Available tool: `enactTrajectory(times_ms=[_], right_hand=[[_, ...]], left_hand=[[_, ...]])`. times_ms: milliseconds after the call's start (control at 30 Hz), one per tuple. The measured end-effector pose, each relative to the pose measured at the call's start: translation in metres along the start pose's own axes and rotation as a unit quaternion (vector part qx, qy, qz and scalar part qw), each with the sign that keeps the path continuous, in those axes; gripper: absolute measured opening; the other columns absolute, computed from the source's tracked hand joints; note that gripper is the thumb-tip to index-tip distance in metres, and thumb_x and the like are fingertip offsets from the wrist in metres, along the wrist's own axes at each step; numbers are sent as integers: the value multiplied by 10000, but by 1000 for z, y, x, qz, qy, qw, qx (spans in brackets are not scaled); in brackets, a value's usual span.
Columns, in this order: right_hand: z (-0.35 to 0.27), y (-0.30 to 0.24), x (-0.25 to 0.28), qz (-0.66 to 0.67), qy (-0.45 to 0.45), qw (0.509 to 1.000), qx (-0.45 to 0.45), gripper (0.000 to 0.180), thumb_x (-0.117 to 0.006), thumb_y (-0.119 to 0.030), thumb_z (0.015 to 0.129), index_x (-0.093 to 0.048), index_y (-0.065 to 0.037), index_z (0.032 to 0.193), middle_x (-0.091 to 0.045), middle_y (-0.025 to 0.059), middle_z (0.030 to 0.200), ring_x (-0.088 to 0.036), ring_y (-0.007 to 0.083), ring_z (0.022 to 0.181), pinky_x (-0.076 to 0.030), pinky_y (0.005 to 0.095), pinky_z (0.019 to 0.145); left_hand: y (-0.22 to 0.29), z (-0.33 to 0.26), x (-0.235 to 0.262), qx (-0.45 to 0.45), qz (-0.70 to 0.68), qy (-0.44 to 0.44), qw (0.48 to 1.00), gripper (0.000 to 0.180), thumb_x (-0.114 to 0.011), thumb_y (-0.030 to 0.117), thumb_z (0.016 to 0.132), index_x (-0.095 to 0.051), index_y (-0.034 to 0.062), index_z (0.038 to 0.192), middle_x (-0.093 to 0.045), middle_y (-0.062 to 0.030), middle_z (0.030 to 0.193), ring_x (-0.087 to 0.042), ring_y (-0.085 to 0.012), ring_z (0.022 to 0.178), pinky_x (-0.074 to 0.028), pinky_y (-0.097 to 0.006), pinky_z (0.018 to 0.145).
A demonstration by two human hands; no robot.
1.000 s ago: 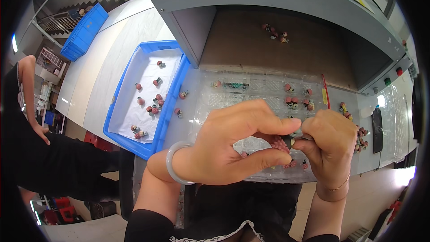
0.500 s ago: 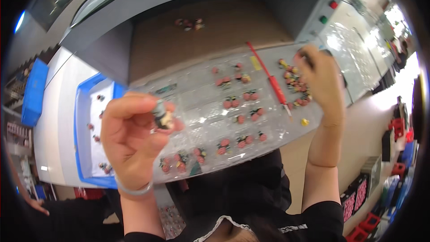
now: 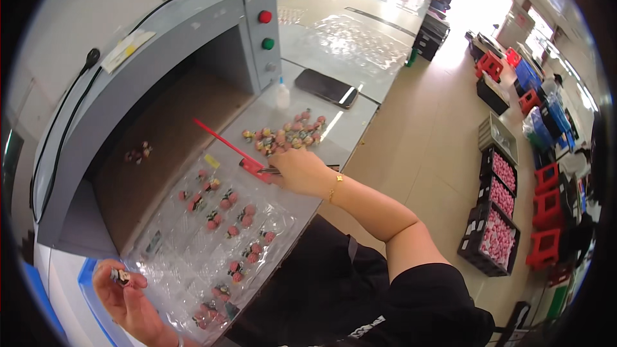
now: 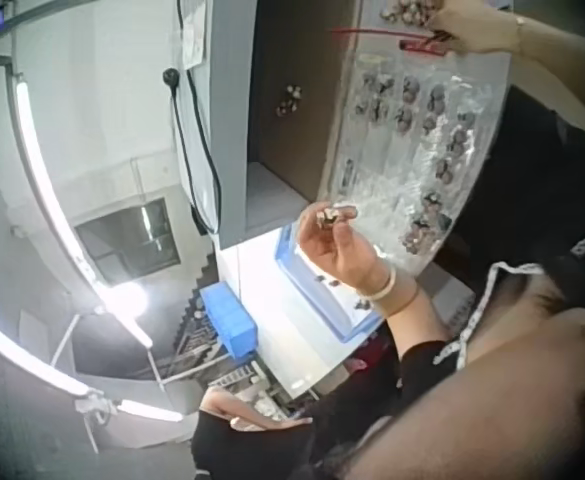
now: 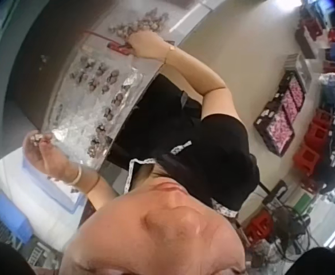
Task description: Painting and detailing small ceramic figurines at a workbench.
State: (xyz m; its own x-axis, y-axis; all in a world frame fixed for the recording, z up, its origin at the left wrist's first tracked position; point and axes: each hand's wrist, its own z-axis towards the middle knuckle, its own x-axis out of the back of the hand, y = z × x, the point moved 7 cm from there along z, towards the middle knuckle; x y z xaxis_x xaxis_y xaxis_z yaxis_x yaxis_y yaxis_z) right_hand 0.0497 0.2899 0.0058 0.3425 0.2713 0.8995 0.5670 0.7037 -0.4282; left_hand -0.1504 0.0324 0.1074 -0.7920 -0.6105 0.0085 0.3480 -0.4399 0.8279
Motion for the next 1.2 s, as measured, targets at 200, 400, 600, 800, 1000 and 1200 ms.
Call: enactTrajectory(times_ms=[200, 400, 600, 800, 1000, 1200], right_hand=[[-34, 4, 40, 218, 51, 975, 15, 199, -566, -196, 752, -498, -20, 816, -535, 107, 630, -535, 213, 577, -409, 320, 507], [-76, 18, 86, 537, 432, 723, 40, 131, -515, -139, 815, -460, -22, 835, -469, 5, 637, -444, 50, 510, -350, 198, 430], [-48, -78, 76, 554, 271, 774, 142, 110, -538, -97, 789, -491, 2, 793, -497, 35, 634, -483, 66, 531, -369, 167, 474], [-34, -129, 60, 528, 221, 794, 205, 167, -469, -164, 835, -466, 2, 828, -493, 80, 621, -392, 76, 467, -286, 181, 419], [-30, -167, 45, 590, 160, 749, 257, 96, -527, -96, 794, -506, -5, 817, -547, 71, 676, -483, 104, 572, -380, 222, 534], [-9, -153, 49, 496, 253, 811, 179, 17, -558, -21, 731, -551, -14, 745, -542, 59, 670, -466, 143, 580, -355, 245, 524]], left_hand=[[2, -2, -11, 44, -59, 53, 996, 328, -493, 89, 818, -380, 19, 1118, -407, -78, 1004, -446, -60, 717, -385, -175, 657], [-8, -2, -11, 65, -72, 79, 992, 289, -508, 76, 790, -400, 31, 1054, -431, -95, 958, -464, -68, 653, -428, -170, 597], [-7, 1, -33, 140, -23, 27, 989, 264, -461, -5, 773, -392, 29, 1025, -509, -111, 861, -487, -82, 632, -476, -205, 594], [-7, 3, -50, 120, -15, -95, 988, 292, -487, -127, 710, -390, 6, 951, -536, -158, 898, -580, -183, 793, -505, -262, 667], [-8, -9, -40, 81, 37, -116, 989, 300, -544, -97, 727, -386, 3, 962, -540, -160, 922, -589, -189, 814, -498, -248, 675], [-14, -1, -48, 112, 18, -112, 987, 278, -534, -98, 736, -401, -4, 962, -537, -145, 932, -594, -180, 800, -491, -244, 677]])
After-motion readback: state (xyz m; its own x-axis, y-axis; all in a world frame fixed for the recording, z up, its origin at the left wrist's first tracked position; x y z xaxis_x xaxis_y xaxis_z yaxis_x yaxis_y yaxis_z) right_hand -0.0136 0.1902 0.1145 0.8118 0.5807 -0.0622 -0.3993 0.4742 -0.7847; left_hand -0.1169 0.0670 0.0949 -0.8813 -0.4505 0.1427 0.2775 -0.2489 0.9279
